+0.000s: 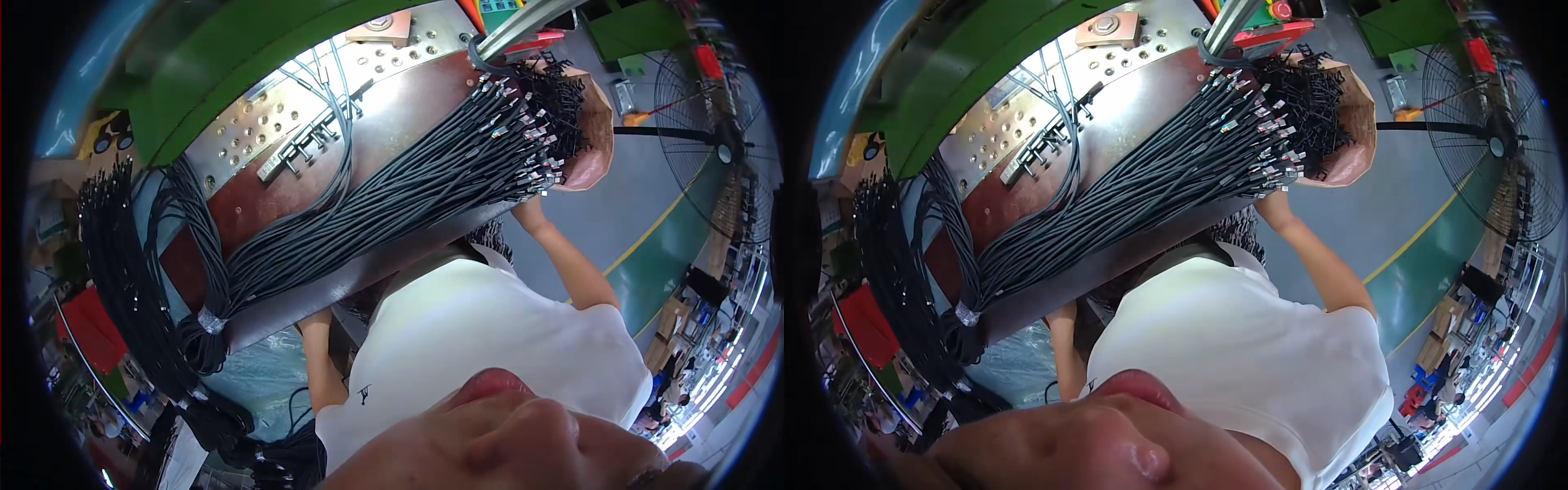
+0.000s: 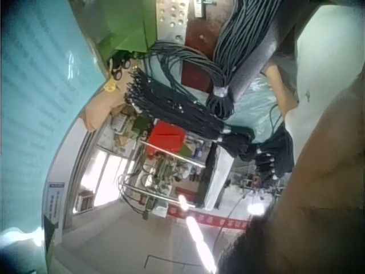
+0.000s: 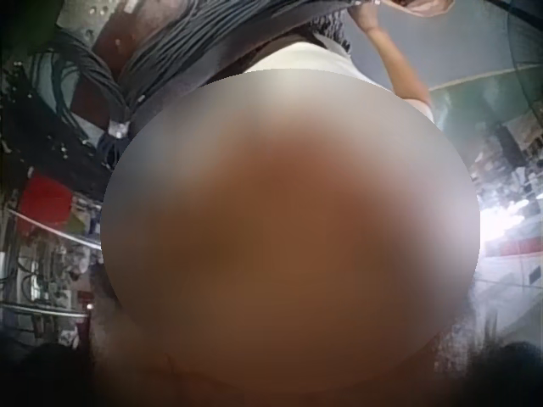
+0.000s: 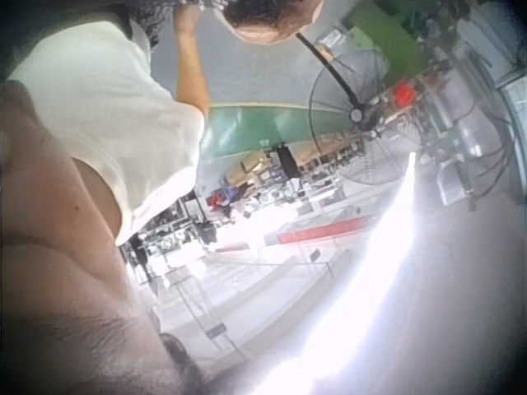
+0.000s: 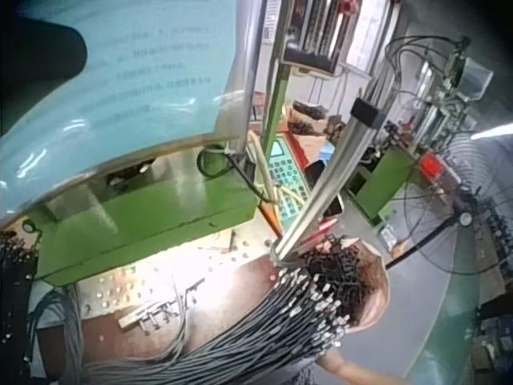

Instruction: Organizing and inserting individual black cables into a connector block or test fixture on a factory workbench.

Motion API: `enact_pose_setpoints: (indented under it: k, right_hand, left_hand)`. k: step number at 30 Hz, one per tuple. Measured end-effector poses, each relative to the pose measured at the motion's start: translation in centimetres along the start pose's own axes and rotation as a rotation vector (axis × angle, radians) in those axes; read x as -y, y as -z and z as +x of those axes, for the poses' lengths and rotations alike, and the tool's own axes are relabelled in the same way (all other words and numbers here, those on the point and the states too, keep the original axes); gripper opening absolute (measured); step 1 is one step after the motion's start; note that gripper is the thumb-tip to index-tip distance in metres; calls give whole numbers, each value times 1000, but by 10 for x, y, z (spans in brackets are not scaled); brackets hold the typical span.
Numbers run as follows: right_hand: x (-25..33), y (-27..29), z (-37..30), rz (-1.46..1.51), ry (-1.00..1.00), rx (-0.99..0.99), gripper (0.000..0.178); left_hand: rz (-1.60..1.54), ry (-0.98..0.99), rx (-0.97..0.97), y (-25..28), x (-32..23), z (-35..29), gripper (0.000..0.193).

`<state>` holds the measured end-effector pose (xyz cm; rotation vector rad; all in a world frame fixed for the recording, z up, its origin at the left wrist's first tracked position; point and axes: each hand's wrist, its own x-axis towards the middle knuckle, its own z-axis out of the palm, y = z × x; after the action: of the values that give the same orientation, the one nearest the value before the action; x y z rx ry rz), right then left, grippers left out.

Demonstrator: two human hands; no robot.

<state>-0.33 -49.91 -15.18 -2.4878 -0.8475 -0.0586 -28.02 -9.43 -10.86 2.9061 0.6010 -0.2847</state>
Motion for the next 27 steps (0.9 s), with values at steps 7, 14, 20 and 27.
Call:
enact_pose_setpoints:
  k: [7, 14, 20, 27]
  right_hand:
    - [9, 0, 6, -4, -79, 106, 35]
    - [-33, 20, -5, -299, 186, 34, 41]
    - [20, 145, 131, 133, -32, -450, 19]
    - [190, 17, 269, -364, 793, 191, 46]
  left_hand:
    - [-83, 4, -112, -1, 7, -10, 28]
    - [-329, 52, 108, 50, -25, -9, 29]
    - [-1156, -484, 556, 152, -57, 18, 37]
    - [-491, -690, -200, 154, -166, 102, 73]
